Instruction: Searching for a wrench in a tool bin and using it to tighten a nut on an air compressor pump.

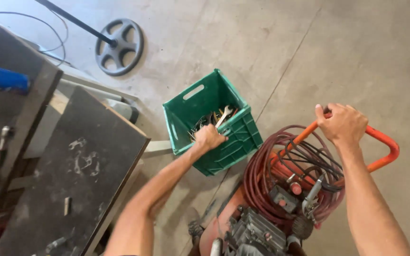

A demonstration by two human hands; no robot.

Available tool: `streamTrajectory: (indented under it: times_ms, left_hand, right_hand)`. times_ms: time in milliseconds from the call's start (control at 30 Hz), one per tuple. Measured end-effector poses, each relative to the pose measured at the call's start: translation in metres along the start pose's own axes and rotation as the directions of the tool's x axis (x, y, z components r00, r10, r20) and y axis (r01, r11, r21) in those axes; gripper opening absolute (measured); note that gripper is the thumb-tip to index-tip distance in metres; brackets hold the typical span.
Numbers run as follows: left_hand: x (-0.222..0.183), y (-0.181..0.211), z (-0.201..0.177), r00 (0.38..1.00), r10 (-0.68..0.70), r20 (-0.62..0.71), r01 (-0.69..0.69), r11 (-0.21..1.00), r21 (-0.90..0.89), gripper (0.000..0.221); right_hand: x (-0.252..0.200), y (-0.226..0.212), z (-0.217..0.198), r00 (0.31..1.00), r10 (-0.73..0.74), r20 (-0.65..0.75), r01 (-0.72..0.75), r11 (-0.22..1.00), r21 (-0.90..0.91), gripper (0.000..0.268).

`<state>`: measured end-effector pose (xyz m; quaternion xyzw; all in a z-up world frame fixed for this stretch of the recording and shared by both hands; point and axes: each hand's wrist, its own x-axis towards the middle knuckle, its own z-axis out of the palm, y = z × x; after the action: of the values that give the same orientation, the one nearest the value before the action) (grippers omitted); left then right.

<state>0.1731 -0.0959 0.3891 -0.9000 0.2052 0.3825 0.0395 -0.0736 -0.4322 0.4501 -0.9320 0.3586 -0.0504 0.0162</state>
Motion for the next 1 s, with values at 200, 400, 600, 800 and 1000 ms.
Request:
streamTrajectory:
  times_ms: [200, 400, 600, 800, 1000]
  left_hand:
    - [-0.065, 0.034, -0.107, 0.990, 0.039, -0.135, -0.057, 0.989, -0.134, 0.051]
    - [-0.115, 0.072, -0.152, 0.994, -0.056, -0.097, 0.046, 0.994, -0.102, 0.062]
    - [-0.216, 0.115, -0.165, 0.999, 0.012, -0.049, -0.021, 0.984, -0.179, 0.061]
    - [-0.325, 0.141, -0.193, 0.979, 0.191, -0.070, -0.197, 0.976, -0.088, 0.057]
    - [-0.408, 0.133, -0.194, 0.949, 0.292, -0.124, -0.301, 0.951, -0.066, 0.049]
  right_hand:
    - [-0.035, -0.020, -0.045, 0.982, -0.133, -0.131, 0.175, 0.896, 0.409, 0.060]
    - [-0.185, -0.135, -0.085, 0.669, 0.432, 0.605, -0.735, 0.267, 0.623, 0.086]
    - [-0.152, -0.196, -0.118, 0.278, -0.065, 0.958, -0.747, -0.642, 0.173, 0.118]
    - [-0.181, -0.204, -0.086, 0.182, 0.191, 0.964, -0.534, -0.804, 0.261, 0.115]
    - [-0.240, -0.199, -0.053, 0.372, 0.290, 0.882, -0.372, -0.824, 0.428, 0.081]
